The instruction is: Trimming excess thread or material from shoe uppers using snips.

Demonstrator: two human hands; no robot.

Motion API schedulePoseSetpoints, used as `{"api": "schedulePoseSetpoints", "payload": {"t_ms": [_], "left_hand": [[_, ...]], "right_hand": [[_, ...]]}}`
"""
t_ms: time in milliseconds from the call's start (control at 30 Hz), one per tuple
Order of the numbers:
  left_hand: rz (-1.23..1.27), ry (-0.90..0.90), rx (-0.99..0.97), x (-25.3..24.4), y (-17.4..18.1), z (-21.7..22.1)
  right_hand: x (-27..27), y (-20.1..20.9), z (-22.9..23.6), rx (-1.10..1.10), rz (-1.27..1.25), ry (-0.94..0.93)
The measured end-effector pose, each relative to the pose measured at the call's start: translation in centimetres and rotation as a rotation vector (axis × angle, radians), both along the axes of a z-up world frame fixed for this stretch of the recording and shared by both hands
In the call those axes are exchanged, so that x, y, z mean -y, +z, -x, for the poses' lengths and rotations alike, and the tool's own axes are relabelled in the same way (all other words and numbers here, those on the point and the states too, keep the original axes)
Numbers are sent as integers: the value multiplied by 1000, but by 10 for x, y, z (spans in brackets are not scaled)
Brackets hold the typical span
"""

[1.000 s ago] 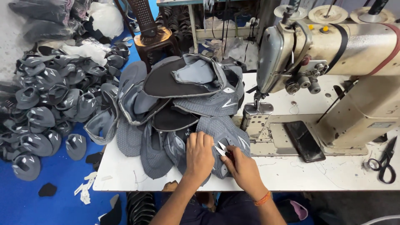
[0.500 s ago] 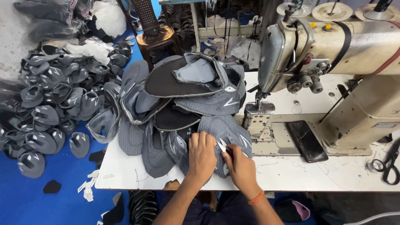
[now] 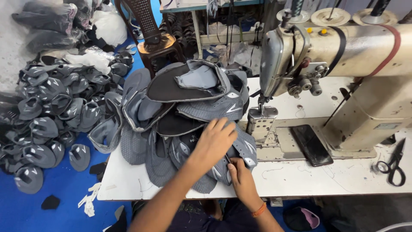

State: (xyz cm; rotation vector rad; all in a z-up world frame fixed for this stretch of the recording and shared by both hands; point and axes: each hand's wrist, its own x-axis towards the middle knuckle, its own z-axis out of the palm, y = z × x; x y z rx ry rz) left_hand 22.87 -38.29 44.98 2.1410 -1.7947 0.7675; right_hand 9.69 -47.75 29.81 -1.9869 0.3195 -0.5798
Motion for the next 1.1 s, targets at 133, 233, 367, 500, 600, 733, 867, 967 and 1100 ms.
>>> {"api": "schedulePoseSetpoints", "payload": {"t_ms": [133,233,367,500,600,733,867,967,1100], "left_hand": [[-352,51,65,21,-4,-28],[-333,9,52,28,-10,-35],[-191,-99,35,29,-23,-41],[-141,-99,16,28,-25,-41],[-121,-141,-42,25,-22,-41],[-110,-172,-92,20,-17,-39],[-129,-173,-105,20,-19,-39],[-110,-183,-171,20,-22,-40],[-124,-155,-290,17,-17,-38]], "right_hand": [[-3,23,12,-144,93,-55],[-6,50,24,-168,199,-120],[3,66,27,-109,228,-253],[19,77,8,-178,333,-185],[16,76,0,-262,373,-164],[21,65,-7,-215,344,-144],[27,60,-9,-255,321,-133],[29,55,-9,-221,305,-127],[22,64,-7,-196,211,-145]]}}
